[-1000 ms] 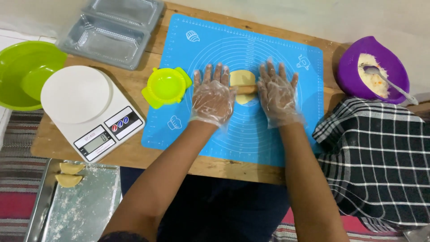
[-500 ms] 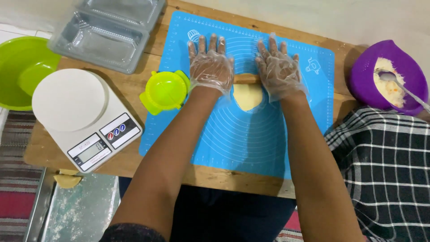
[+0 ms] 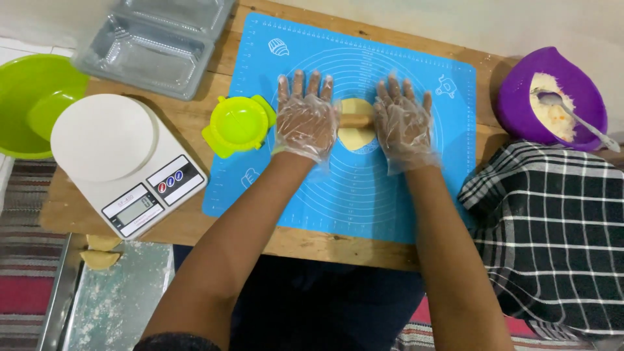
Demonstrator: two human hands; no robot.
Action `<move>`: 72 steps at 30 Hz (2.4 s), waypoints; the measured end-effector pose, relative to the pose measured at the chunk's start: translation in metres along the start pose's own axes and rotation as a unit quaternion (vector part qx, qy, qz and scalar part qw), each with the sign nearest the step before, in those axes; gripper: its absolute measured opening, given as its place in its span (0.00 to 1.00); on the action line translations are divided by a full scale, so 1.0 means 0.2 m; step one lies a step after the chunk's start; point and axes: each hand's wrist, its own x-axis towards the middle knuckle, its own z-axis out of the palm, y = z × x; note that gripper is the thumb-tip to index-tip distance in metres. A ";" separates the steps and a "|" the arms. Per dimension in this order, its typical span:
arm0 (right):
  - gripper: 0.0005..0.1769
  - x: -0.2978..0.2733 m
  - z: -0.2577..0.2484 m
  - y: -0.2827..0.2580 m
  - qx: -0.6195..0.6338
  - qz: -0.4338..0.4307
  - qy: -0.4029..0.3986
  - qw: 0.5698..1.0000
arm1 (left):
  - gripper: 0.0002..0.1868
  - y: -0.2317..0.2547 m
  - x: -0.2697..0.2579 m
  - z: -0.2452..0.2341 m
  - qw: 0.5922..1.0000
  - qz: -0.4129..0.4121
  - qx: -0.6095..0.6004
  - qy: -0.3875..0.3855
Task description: Rolling out small pieces of dough into flat circles using a wooden rolling pin on a silicone mat
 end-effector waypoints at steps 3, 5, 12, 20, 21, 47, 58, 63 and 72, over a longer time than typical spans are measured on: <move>0.32 -0.05 0.00 -0.01 0.005 0.019 -0.004 1.000 | 0.32 0.01 -0.05 0.00 1.000 0.011 0.004 -0.002; 0.32 -0.10 0.01 0.00 0.010 0.016 0.003 1.000 | 0.32 0.00 -0.08 0.01 1.000 0.023 -0.003 -0.002; 0.33 -0.26 -0.06 -0.02 0.043 0.006 0.001 0.999 | 0.32 0.01 -0.22 -0.01 0.998 0.062 -0.004 -0.007; 0.35 -0.40 -0.08 0.01 0.079 -0.039 0.006 0.996 | 0.34 0.02 -0.39 -0.01 0.997 0.075 -0.023 -0.020; 0.35 -0.42 -0.09 0.00 0.089 -0.048 0.013 0.995 | 0.34 0.02 -0.41 -0.01 0.996 0.074 -0.020 -0.033; 0.31 0.14 -0.16 -0.11 -0.033 0.010 -0.066 0.997 | 0.36 -0.09 0.18 0.21 0.998 -0.037 -0.032 0.030; 0.35 0.35 -0.27 -0.15 0.022 0.004 -0.138 0.990 | 0.38 -0.16 0.43 0.16 0.997 -0.070 -0.022 0.019; 0.36 0.39 -0.28 -0.15 0.048 0.033 -0.149 0.987 | 0.37 -0.21 0.56 0.24 0.996 -0.073 -0.022 0.036; 0.36 0.40 -0.27 -0.15 0.021 0.036 -0.146 0.988 | 0.35 -0.21 0.59 0.22 0.997 -0.070 -0.006 0.027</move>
